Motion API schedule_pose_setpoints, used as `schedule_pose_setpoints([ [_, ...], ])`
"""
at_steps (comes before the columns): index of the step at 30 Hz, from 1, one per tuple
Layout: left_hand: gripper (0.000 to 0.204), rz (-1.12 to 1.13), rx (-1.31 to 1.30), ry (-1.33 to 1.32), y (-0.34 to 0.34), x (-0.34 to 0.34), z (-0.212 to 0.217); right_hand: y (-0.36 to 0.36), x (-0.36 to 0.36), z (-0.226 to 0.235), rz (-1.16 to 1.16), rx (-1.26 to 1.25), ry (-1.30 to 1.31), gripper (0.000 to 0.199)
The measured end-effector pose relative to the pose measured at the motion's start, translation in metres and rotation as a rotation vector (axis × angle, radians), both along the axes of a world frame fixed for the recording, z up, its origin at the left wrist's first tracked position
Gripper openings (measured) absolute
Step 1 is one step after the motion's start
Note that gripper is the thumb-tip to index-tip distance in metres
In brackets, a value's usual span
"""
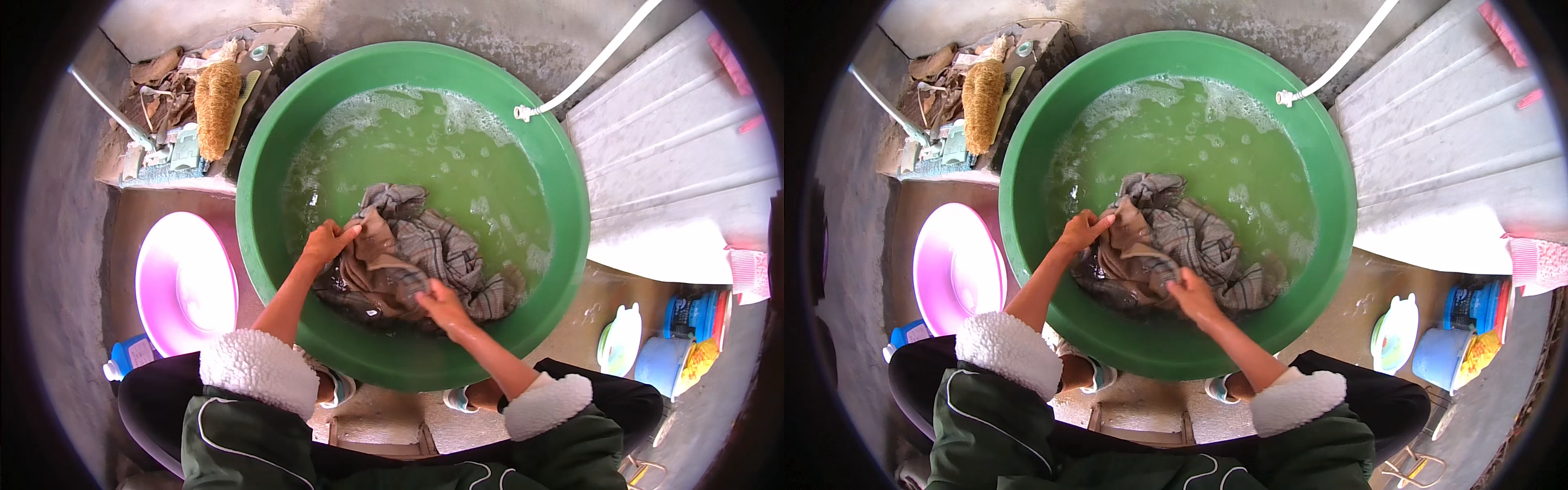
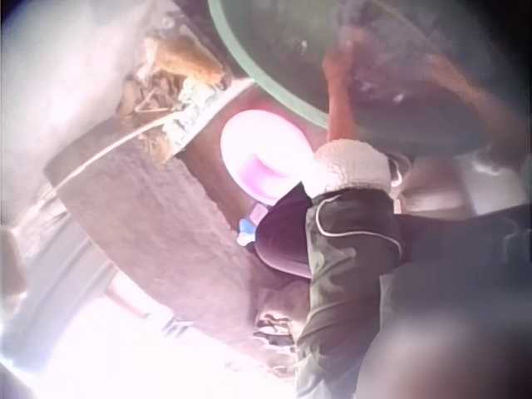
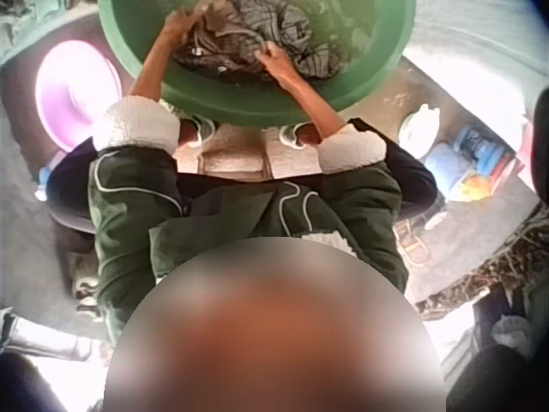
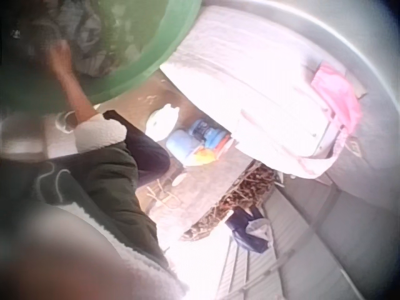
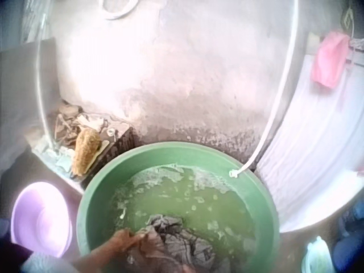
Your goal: The person hand-washes a plaid shirt in a green basin filled with soapy water. They repeatedly submerge, scrub, wring, and rinse the shirt, then briefly use a pink basin to scoop and pour water over it before returning to scrubbing and wringing the shirt.
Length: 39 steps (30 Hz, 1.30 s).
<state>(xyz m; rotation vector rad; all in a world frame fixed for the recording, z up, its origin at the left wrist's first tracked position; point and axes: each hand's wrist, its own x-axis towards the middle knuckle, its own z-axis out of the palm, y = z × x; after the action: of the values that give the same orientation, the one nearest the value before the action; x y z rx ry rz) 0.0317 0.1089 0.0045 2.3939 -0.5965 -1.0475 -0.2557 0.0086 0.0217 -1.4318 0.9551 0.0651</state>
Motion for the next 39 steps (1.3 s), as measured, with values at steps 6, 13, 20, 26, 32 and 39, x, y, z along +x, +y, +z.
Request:
schedule_pose_setpoints([
  [6, 0.111, -0.204, -0.270, -0.063, 0.002, -0.014, 0.013, -0.043, -0.015, 0.076, -0.214, 0.217, -0.297, 0.018],
  [13, 0.135, -0.364, -0.152, -0.022, -0.028, -0.062, 0.030, -0.084, 0.001, 0.247, -0.296, -0.167, -0.240, 0.030],
  [20, 0.135, -0.322, -0.669, 0.051, -0.046, -0.129, 0.044, -0.091, 0.007, 0.352, -0.327, -0.259, -0.566, 0.024],
  [26, 0.135, -0.162, -0.462, -0.191, -0.021, -0.186, 0.028, -0.114, 0.006, 0.366, -0.423, -0.337, -0.744, 0.016],
  [32, 0.032, 0.269, -0.693, 0.329, -0.042, -0.204, 0.034, -0.142, 0.001, 0.379, -0.507, -0.532, -0.838, 0.020],
  [39, 0.023, 0.339, -0.898, 0.169, -0.054, -0.114, 0.196, -0.203, -0.021, 0.403, -0.680, -0.648, -1.094, 0.023],
])
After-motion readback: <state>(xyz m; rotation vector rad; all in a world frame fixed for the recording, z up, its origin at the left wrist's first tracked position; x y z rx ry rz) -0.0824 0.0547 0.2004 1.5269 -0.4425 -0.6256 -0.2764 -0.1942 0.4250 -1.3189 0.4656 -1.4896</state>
